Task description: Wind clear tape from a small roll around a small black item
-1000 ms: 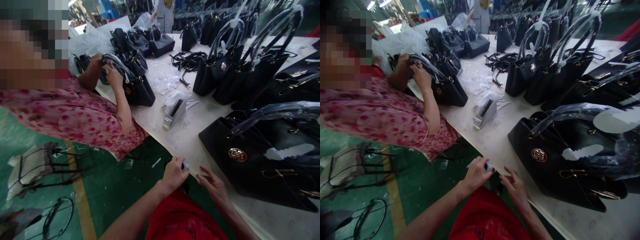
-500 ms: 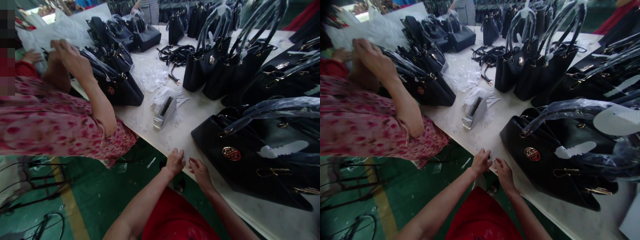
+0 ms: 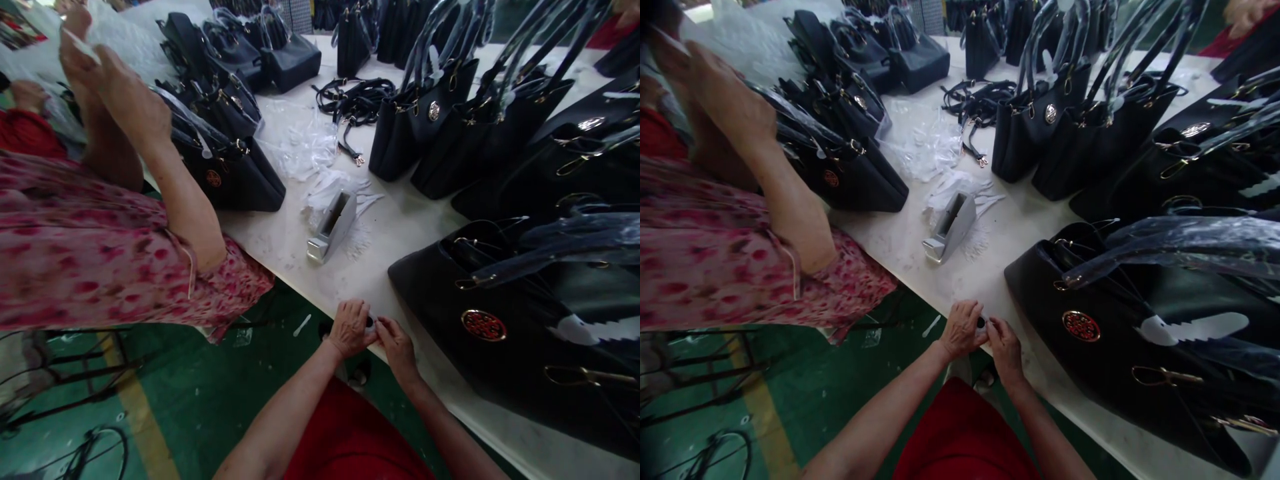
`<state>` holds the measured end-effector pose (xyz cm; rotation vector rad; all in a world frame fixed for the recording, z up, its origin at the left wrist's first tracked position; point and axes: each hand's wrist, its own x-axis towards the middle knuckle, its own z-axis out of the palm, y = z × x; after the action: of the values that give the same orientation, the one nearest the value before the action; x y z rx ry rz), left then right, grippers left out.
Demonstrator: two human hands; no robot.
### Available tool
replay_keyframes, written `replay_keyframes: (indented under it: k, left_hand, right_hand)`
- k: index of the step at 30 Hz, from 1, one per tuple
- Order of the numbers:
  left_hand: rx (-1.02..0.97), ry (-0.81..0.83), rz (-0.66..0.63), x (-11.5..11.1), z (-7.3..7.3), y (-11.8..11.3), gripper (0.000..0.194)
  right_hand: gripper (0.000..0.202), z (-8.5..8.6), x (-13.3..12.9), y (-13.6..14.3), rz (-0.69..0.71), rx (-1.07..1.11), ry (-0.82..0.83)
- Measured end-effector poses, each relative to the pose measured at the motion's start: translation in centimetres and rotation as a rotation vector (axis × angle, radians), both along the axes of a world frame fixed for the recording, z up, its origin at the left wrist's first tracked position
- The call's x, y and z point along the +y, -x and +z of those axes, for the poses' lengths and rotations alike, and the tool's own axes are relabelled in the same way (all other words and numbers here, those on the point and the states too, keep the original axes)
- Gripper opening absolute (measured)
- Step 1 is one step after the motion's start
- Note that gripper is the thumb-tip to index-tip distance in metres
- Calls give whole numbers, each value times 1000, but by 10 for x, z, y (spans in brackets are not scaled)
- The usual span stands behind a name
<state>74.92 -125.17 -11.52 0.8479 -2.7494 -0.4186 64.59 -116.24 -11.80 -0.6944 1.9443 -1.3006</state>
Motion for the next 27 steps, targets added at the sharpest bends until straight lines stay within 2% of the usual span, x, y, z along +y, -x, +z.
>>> replay_keyframes:
  k: [5,8,16,27]
  left_hand:
    - [268,67,-103,-2,-26,1,51]
    - [314,65,-135,-1,-35,3,52]
    - [231,-48,-148,-4,-34,4,51]
    - [146,-18,-108,-3,-31,5,55]
  right_hand:
    - [37,0,2,0,5,35,11]
    - [36,-1,3,1,17,45,21]
    - [31,-5,3,6,69,70,48]
    - [30,-12,2,12,139,104,66]
